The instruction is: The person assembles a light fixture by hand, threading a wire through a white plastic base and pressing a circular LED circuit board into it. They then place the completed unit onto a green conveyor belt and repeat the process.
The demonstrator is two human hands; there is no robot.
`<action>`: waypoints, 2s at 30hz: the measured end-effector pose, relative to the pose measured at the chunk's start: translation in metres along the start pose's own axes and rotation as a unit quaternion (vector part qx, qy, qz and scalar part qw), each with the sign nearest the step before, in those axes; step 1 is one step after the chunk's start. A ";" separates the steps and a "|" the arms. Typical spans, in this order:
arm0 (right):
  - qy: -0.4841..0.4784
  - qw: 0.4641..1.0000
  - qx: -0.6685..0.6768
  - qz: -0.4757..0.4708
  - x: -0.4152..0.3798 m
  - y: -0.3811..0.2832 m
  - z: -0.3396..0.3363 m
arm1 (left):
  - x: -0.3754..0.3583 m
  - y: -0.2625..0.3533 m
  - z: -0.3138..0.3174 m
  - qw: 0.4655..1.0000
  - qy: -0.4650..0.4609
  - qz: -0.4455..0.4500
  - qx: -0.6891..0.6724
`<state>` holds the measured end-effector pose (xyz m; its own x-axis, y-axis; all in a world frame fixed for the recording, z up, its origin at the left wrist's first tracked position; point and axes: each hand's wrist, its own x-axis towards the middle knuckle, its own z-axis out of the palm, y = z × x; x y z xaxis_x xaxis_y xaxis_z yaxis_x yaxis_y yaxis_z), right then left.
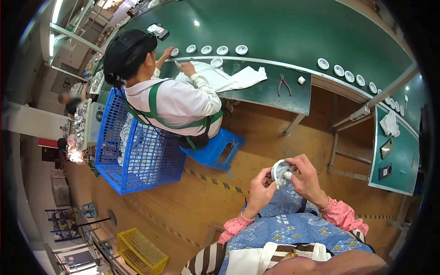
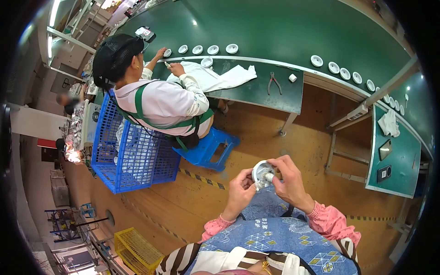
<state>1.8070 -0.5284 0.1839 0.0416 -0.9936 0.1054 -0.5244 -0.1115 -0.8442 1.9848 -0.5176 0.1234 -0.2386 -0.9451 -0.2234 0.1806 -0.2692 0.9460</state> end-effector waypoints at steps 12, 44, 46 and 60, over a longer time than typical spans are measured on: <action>0.163 0.977 0.030 0.136 -0.167 0.045 -0.106 | -0.055 -0.022 0.145 0.974 -0.181 -0.033 0.131; 0.535 0.811 -0.066 0.228 -0.542 0.112 -0.360 | -0.224 -0.124 0.566 0.812 -0.545 -0.129 0.166; 0.568 0.782 -0.047 0.251 -0.584 0.112 -0.374 | -0.250 -0.145 0.597 0.789 -0.575 -0.147 0.156; 0.624 0.713 0.009 0.320 -0.894 0.119 -0.574 | -0.461 -0.202 0.903 0.671 -0.671 -0.250 0.193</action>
<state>1.2198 0.3585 0.2908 -0.9962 -0.0506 0.0714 -0.0845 0.3449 -0.9348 1.1965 0.1397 0.2477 -0.8685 0.3321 -0.3681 -0.4408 -0.1774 0.8799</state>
